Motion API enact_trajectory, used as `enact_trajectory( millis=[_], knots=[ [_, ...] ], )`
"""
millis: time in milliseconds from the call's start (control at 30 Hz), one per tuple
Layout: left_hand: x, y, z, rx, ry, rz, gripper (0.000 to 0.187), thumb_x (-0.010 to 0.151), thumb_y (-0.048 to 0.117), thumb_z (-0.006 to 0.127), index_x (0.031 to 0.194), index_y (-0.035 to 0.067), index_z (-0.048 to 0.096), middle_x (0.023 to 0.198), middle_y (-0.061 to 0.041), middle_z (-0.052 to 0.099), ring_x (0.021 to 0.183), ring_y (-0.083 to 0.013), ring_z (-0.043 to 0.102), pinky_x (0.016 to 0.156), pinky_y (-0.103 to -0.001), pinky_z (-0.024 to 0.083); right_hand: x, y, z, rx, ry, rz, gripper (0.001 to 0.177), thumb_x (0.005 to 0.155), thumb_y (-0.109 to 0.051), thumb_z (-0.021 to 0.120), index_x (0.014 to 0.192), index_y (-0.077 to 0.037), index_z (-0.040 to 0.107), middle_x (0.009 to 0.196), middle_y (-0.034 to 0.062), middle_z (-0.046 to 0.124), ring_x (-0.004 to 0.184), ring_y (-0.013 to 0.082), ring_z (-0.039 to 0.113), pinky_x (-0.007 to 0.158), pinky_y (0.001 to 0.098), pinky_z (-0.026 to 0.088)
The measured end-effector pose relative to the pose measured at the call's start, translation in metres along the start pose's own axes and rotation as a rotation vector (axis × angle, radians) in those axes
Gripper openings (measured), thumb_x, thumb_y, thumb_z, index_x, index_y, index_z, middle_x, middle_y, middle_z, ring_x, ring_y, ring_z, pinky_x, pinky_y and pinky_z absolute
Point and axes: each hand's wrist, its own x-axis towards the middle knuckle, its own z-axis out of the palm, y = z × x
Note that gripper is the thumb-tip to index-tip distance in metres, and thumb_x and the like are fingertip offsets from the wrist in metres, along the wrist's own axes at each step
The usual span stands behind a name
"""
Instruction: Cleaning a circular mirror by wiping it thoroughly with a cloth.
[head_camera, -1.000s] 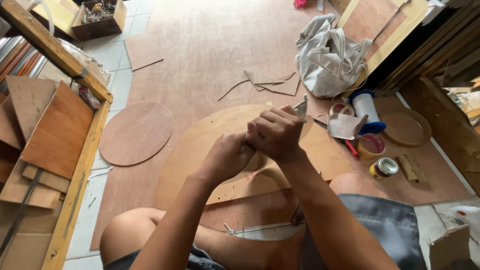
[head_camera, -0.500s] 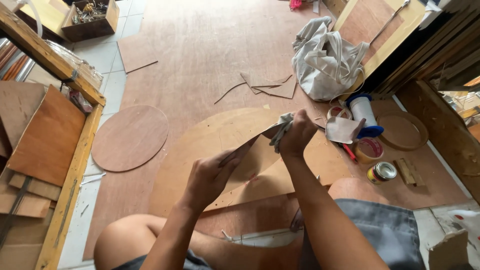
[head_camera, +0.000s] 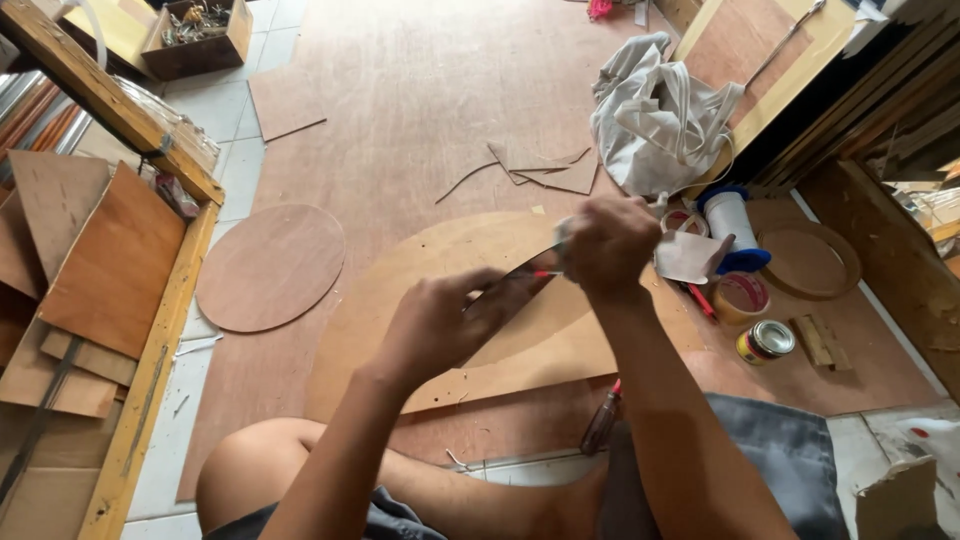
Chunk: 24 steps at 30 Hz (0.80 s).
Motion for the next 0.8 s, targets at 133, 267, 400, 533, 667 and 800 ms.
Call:
enact_trajectory(
  millis=[133,267,400,533,667,800],
  knots=[
    [0.041,-0.04,0.047,0.122,-0.024,0.089,0.02,0.097,0.024,0.072,0.113,0.02,0.082,0.096,-0.016,0.085,0.098,-0.0542,0.076,0.08,-0.07,0.061,0.03,-0.078,-0.01,0.018,-0.161,-0.28,0.028,0.09,-0.032,0.076,0.065,-0.021,0.071,0.061,-0.0042,0.063,0.057,0.0226,0.062,0.07,0.037,0.049],
    [0.041,-0.054,0.055,0.177,0.095,0.227,0.009,0.099,0.026,0.07,0.099,0.018,0.074,0.082,-0.017,0.078,0.086,-0.0503,0.076,0.067,-0.067,0.059,0.026,-0.073,0.0,0.057,-0.149,-0.299,0.045,0.108,-0.036,0.059,0.066,-0.021,0.065,0.062,-0.0047,0.056,0.055,0.0219,0.06,0.067,0.0346,0.048],
    [0.031,-0.056,0.044,0.082,0.138,0.243,0.033,0.105,0.026,0.069,0.137,0.024,0.074,0.095,-0.017,0.084,0.092,-0.047,0.079,0.072,-0.065,0.062,0.019,-0.055,0.015,0.09,-0.151,-0.251,0.045,0.105,-0.038,0.06,0.064,-0.02,0.065,0.059,-0.0034,0.056,0.053,0.0248,0.059,0.066,0.0371,0.048],
    [0.019,-0.073,0.032,-0.024,0.162,0.22,0.054,0.106,0.019,0.071,0.159,0.024,0.065,0.117,-0.009,0.088,0.103,-0.0447,0.078,0.079,-0.061,0.065,-0.013,-0.015,0.035,0.143,-0.008,0.203,0.029,0.094,-0.018,0.054,0.068,-0.008,0.062,0.054,0.0118,0.047,0.052,0.0353,0.054,0.063,0.0417,0.049],
    [0.003,-0.083,0.03,-0.11,0.224,0.21,0.043,0.105,0.017,0.073,0.146,0.026,0.076,0.113,-0.001,0.09,0.104,-0.0366,0.08,0.081,-0.051,0.067,-0.022,-0.032,0.031,0.341,0.228,0.978,0.042,0.105,-0.041,0.057,0.072,-0.016,0.054,0.068,0.0006,0.053,0.072,0.0174,0.049,0.077,0.0341,0.042],
    [-0.01,-0.099,0.032,-0.145,0.262,0.173,0.036,0.105,0.018,0.072,0.139,0.026,0.082,0.104,-0.004,0.09,0.103,-0.0376,0.08,0.08,-0.048,0.066,-0.071,-0.007,0.044,0.449,0.293,1.506,0.052,0.1,-0.052,0.067,0.103,0.0,0.071,0.103,0.0155,0.073,0.105,0.0253,0.063,0.101,0.0388,0.046]
  ],
)
